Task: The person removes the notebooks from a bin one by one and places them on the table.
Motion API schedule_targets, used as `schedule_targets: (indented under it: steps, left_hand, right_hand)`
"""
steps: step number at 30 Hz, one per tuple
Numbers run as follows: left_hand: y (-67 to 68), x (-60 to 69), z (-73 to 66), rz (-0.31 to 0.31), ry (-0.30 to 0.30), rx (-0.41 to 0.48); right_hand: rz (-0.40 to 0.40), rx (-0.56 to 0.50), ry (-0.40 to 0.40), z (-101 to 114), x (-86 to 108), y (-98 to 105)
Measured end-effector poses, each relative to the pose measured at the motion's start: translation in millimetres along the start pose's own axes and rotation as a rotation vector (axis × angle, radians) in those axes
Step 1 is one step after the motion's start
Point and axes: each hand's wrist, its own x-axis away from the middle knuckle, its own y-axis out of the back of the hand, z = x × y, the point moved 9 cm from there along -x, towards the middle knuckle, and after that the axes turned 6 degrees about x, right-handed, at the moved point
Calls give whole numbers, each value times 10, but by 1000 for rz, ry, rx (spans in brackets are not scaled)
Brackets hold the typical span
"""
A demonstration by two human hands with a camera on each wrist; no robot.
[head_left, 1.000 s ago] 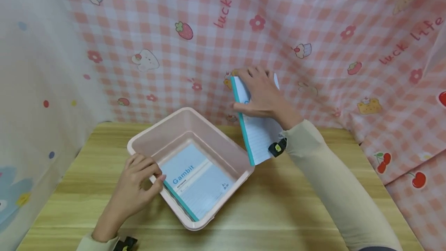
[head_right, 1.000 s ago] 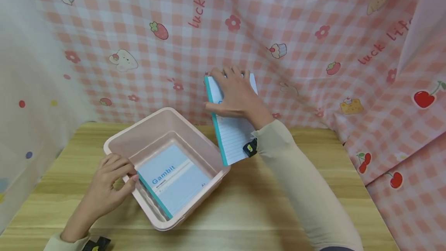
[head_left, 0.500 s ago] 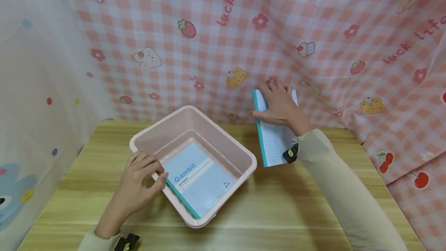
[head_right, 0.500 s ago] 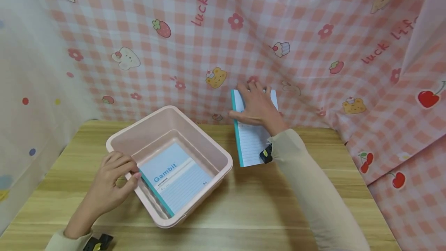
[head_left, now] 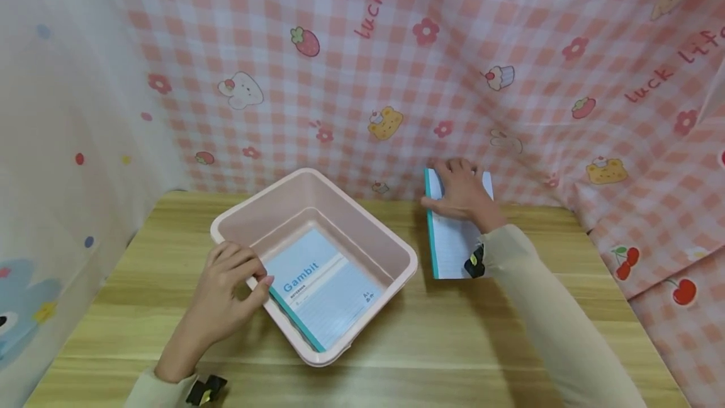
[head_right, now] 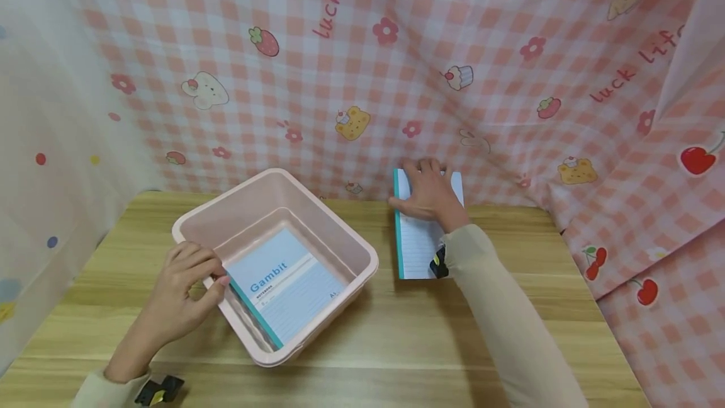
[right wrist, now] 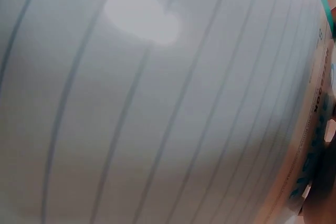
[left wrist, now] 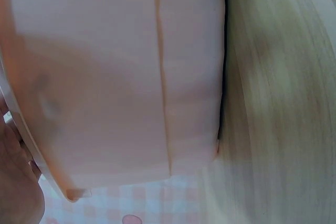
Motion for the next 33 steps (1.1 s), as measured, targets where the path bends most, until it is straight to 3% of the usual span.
schedule_targets:
  steps: [14, 27, 33]
  left_hand:
    - [9, -12, 2, 8, 10, -16]
    - [16, -9, 6, 7, 8, -22]
    - [4, -17, 2, 13, 13, -22]
  right_hand:
    - [75, -5, -73, -306, 73, -576]
    - [130, 32, -55, -293, 42, -912]
    - [136, -12, -68, -291, 64, -986]
